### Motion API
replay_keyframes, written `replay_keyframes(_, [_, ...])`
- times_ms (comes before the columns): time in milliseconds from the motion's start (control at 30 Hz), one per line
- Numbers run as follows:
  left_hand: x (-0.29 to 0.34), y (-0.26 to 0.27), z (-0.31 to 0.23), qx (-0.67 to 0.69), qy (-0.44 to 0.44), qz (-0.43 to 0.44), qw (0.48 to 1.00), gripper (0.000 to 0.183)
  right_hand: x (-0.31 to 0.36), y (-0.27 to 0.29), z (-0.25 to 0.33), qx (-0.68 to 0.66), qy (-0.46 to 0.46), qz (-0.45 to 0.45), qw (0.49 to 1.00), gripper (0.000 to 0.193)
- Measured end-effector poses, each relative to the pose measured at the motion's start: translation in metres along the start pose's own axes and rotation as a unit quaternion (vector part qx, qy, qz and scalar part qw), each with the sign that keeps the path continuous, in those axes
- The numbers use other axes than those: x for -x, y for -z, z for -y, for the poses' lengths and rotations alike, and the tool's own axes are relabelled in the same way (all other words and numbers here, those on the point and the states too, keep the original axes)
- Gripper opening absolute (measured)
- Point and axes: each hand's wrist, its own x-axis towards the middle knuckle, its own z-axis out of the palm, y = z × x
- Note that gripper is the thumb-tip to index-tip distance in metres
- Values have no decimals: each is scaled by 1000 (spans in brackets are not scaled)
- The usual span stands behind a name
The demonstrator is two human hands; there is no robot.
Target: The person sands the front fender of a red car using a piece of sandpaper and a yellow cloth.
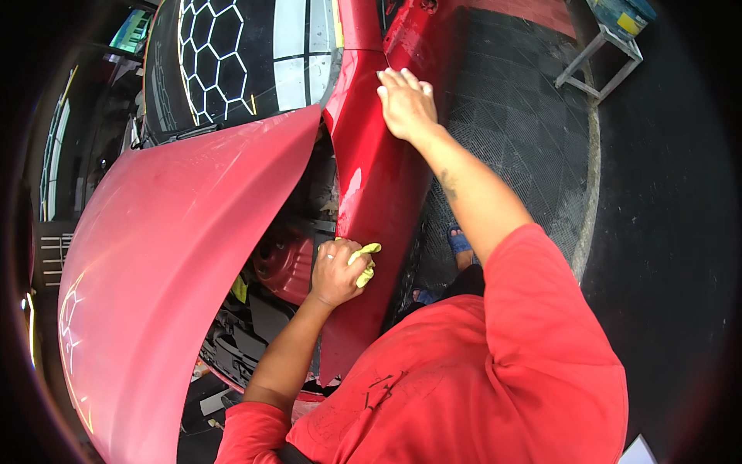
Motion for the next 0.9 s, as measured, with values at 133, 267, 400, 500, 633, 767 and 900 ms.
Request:
replay_keyframes(133, [6,1,-1,3,18,15,1000,38,113,-30,66,46,14,10,999,60])
replay_keyframes(267, [11,-1,2,7,19,4,1000,38,157,-20,90,33,17,90,995,66])
replay_keyframes(400, [-5,3,-2,8,-4,7,1000,34,16,-12,16,31,-78,8,996,59])
replay_keyframes(500, [0,-1,1,0,4,8,1000,36,25,-18,24,23,-59,2,998,60])
replay_keyframes(633, [10,4,1,-2,27,23,999,34,138,-15,96,-24,5,155,988,70])
replay_keyframes(767, [-3,3,-2,-2,14,21,1000,33,40,-26,44,23,-42,30,998,67])
replay_keyframes(900, [0,3,-3,-6,23,32,999,31,19,-13,35,-16,-51,29,998,65])
